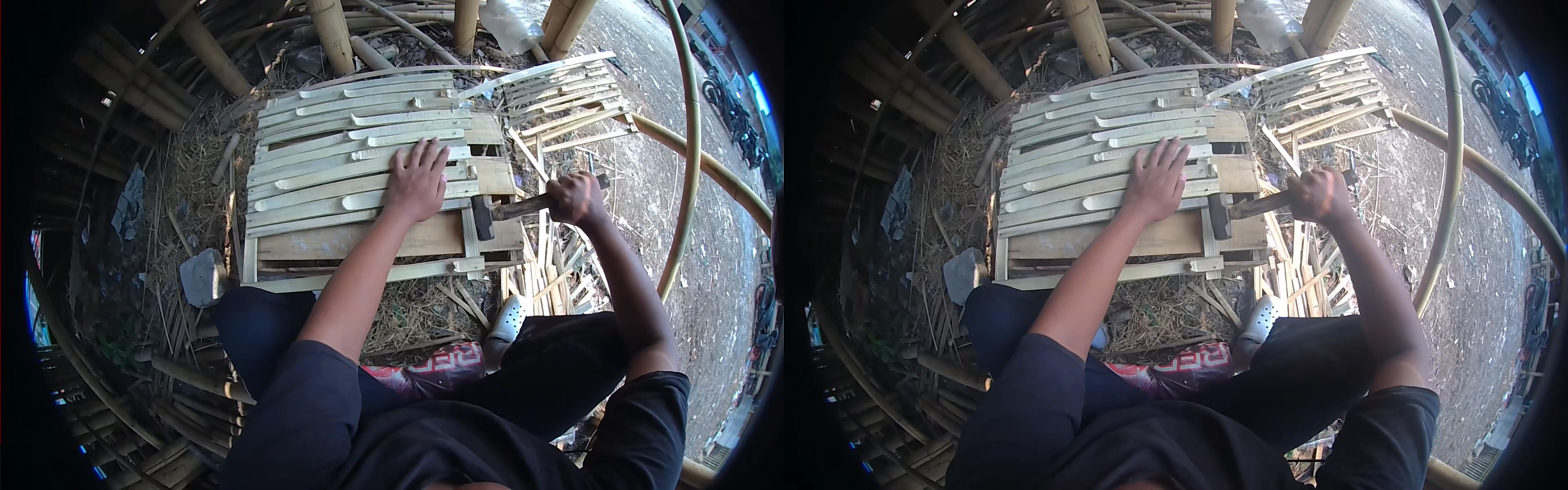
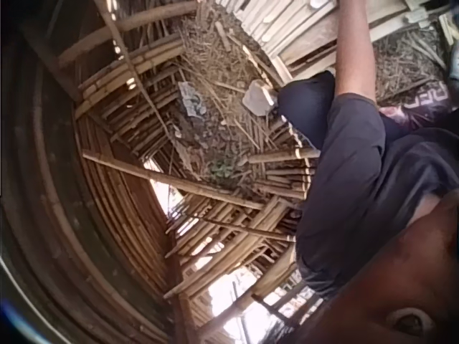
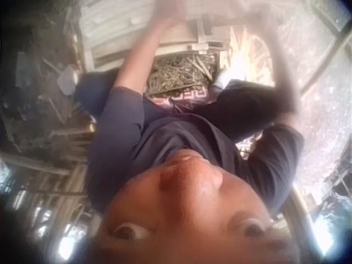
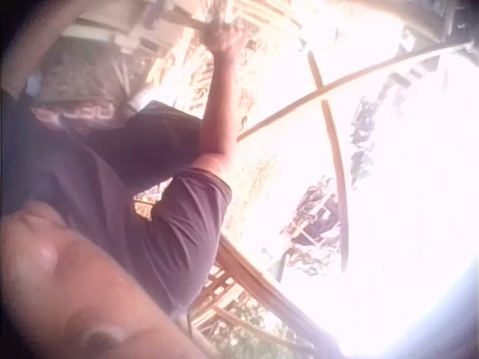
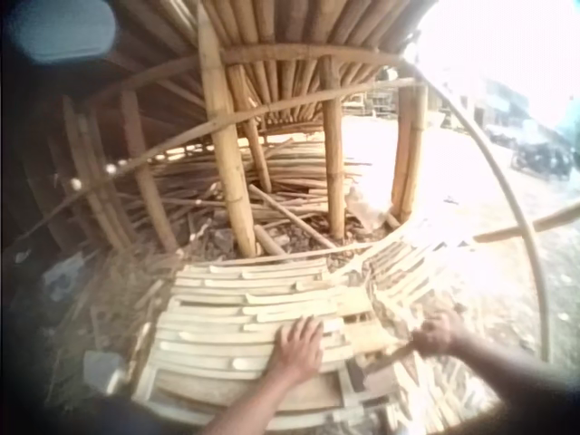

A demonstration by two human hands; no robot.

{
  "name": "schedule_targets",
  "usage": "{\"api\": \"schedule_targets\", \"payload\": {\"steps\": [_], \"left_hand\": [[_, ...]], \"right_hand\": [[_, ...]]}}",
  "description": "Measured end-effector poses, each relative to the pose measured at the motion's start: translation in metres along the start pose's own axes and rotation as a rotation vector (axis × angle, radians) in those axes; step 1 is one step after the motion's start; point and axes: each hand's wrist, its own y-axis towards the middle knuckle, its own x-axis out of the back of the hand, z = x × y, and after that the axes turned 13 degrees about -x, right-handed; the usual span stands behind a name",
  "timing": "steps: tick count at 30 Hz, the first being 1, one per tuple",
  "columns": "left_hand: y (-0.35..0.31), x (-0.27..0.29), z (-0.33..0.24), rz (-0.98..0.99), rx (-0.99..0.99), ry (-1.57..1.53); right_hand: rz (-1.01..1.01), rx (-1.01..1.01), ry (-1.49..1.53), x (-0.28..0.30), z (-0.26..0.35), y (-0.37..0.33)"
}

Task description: The person constructs a panel by hammering small wooden pegs into bamboo strips arranged on a frame, then retrieves more pegs from a plastic bag to continue the assembly.

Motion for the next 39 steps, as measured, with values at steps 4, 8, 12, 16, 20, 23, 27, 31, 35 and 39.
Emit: {"api": "schedule_targets", "payload": {"steps": [4, 8, 12, 16, 20, 23, 27, 31, 35, 39], "left_hand": [[0.003, 0.002, -0.002, 0.004, 0.001, -0.023], [0.001, 0.0, -0.001, 0.008, 0.006, -0.016], [-0.001, -0.001, 0.001, 0.017, 0.005, -0.008], [-0.001, -0.003, 0.0, 0.0, 0.002, -0.006], [0.002, -0.001, -0.003, -0.005, -0.007, -0.008], [0.0, -0.002, 0.0, -0.004, -0.004, 0.0], [0.001, -0.001, 0.001, 0.029, 0.007, -0.008], [0.003, -0.004, -0.002, -0.025, -0.008, -0.033], [0.001, -0.004, 0.001, -0.013, 0.006, -0.021], [0.002, -0.002, 0.0, -0.011, 0.005, -0.019]], "right_hand": [[-0.069, -0.12, 0.11, -0.018, -0.022, -0.009], [-0.2, 0.167, 0.216, -0.007, -0.017, -0.004], [0.014, 0.009, 0.036, 0.003, 0.01, 0.0], [0.037, -0.035, -0.028, 0.002, 0.007, -0.005], [-0.015, 0.076, 0.049, -0.006, 0.001, -0.012], [0.098, -0.052, -0.008, -0.002, 0.006, -0.007], [0.067, -0.019, -0.002, 0.013, 0.005, 0.002], [-0.068, 0.136, 0.037, 0.005, 0.006, -0.004], [0.271, -0.237, -0.083, 0.012, 0.015, 0.007], [0.289, -0.147, -0.098, 0.016, 0.01, 0.007]]}}
